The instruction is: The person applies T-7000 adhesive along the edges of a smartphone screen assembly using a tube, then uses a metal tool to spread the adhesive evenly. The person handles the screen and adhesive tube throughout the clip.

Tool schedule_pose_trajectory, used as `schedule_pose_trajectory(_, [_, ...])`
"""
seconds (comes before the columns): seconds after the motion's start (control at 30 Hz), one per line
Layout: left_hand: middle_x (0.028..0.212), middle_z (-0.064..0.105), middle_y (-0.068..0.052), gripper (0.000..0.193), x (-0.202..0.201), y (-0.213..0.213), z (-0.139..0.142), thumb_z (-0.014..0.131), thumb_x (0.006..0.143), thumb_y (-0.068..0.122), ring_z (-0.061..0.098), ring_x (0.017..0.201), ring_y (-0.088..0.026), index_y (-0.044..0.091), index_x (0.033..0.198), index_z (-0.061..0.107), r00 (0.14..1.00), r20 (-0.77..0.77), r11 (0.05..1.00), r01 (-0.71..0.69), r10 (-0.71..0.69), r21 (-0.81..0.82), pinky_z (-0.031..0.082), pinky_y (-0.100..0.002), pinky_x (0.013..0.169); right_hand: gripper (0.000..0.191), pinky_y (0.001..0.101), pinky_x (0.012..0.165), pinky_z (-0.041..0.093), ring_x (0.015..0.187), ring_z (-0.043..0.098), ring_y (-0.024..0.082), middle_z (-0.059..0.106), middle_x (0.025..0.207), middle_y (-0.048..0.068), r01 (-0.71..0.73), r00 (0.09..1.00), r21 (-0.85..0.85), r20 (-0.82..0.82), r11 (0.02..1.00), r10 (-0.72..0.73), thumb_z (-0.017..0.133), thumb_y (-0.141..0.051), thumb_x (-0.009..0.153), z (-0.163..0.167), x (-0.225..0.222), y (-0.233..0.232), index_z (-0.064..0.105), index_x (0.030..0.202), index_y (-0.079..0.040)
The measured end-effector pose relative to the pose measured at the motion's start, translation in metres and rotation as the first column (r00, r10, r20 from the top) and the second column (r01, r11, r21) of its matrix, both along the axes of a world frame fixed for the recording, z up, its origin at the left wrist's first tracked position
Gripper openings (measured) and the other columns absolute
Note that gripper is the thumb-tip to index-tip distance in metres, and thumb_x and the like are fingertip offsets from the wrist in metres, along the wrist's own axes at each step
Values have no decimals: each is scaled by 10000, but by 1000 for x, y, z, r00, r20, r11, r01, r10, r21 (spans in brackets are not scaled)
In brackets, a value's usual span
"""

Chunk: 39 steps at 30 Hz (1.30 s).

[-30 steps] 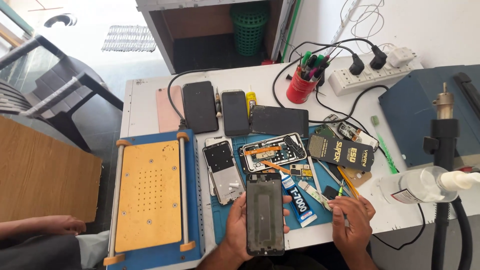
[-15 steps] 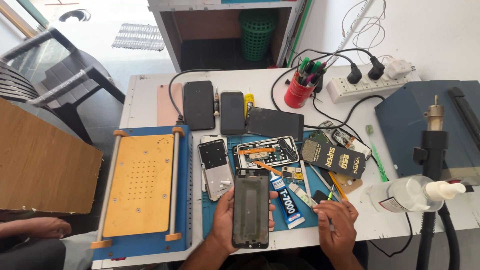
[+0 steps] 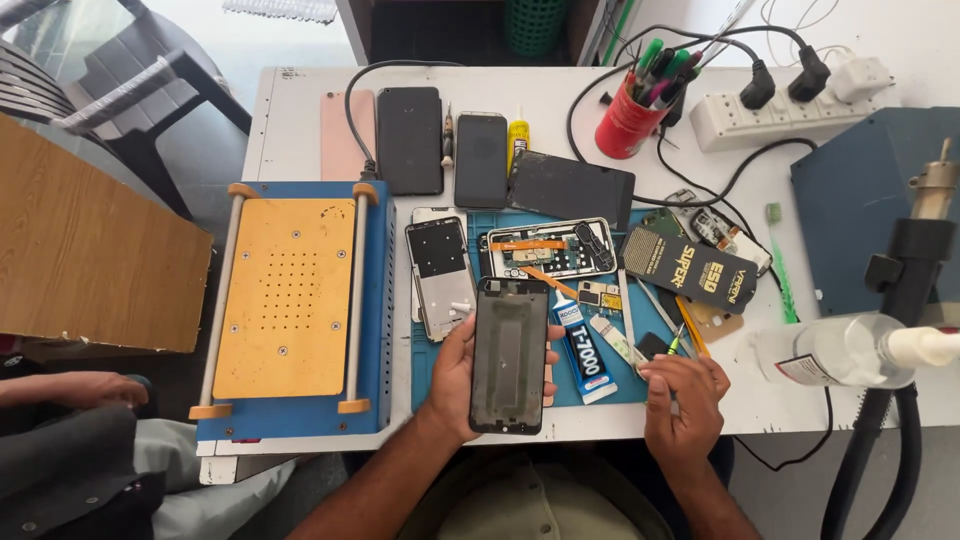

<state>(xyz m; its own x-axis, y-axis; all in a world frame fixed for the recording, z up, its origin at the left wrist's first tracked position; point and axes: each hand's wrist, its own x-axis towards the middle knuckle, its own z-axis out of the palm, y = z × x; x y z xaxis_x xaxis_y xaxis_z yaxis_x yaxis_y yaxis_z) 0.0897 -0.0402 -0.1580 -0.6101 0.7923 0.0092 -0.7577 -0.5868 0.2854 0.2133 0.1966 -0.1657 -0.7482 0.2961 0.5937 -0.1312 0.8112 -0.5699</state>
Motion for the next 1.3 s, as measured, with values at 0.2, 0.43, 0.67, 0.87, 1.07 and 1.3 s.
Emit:
schedule_pose_trajectory(0.2, [1431, 541, -304, 707, 1, 0, 0, 214, 1081, 505, 673, 1144, -318, 4, 1533, 424, 999, 30, 999, -16, 16, -29, 652, -492, 876, 119, 419, 1171, 343, 1076, 686, 207, 737, 997, 19, 1, 999, 24, -38, 1000, 0, 590, -130, 1042, 0, -1, -1, 660, 954, -90])
schedule_pose_trajectory(0.43, [1453, 538, -308, 699, 1, -1, 0, 238, 1116, 508, 670, 1145, -332, 5, 1564, 424, 1000, -24, 999, -8, 9, 46, 643, -491, 911, 107, 413, 1175, 347, 1076, 686, 203, 734, 1001, 17, -4, 999, 29, -39, 1000, 5, 593, -105, 1044, 3, 0, -4, 658, 962, -89])
schedule_pose_trajectory(0.67, [1442, 546, -299, 703, 1, 0, 0, 235, 1095, 512, 659, 1176, -318, 11, 1550, 425, 1000, 2, 1000, -10, 10, -22, 650, -486, 886, 109, 411, 1154, 359, 1074, 681, 207, 732, 1001, 20, -13, 999, 29, -41, 1000, 14, 596, -110, 1041, 3, 0, -4, 663, 958, -90])
schedule_pose_trajectory(0.87, [1436, 544, -309, 701, 1, 0, 0, 232, 1097, 501, 664, 1179, -315, 0, 1549, 422, 1000, 3, 999, -19, 19, -37, 647, -491, 893, 123, 431, 1170, 360, 1073, 680, 211, 732, 994, 22, -13, 999, 18, -36, 1000, 14, 588, -106, 1048, 4, 1, -4, 658, 950, -82])
schedule_pose_trajectory(1.07, [1442, 544, -309, 700, 2, 0, 0, 226, 1113, 498, 663, 1162, -320, -9, 1556, 417, 1000, 8, 1000, -18, 18, 5, 647, -487, 908, 121, 412, 1136, 391, 1073, 680, 215, 733, 1002, 33, -37, 999, -1, -26, 999, 37, 592, -101, 1046, 5, 0, -4, 655, 946, -76])
schedule_pose_trajectory(1.3, [1421, 549, -314, 704, 3, 0, 0, 226, 1090, 505, 673, 1161, -308, 1, 1541, 420, 999, 16, 999, -32, 33, -38, 652, -485, 895, 130, 403, 1119, 412, 1075, 679, 220, 735, 1007, 43, -35, 999, -4, -26, 999, 35, 597, -109, 1049, 5, -1, -4, 662, 944, -69])
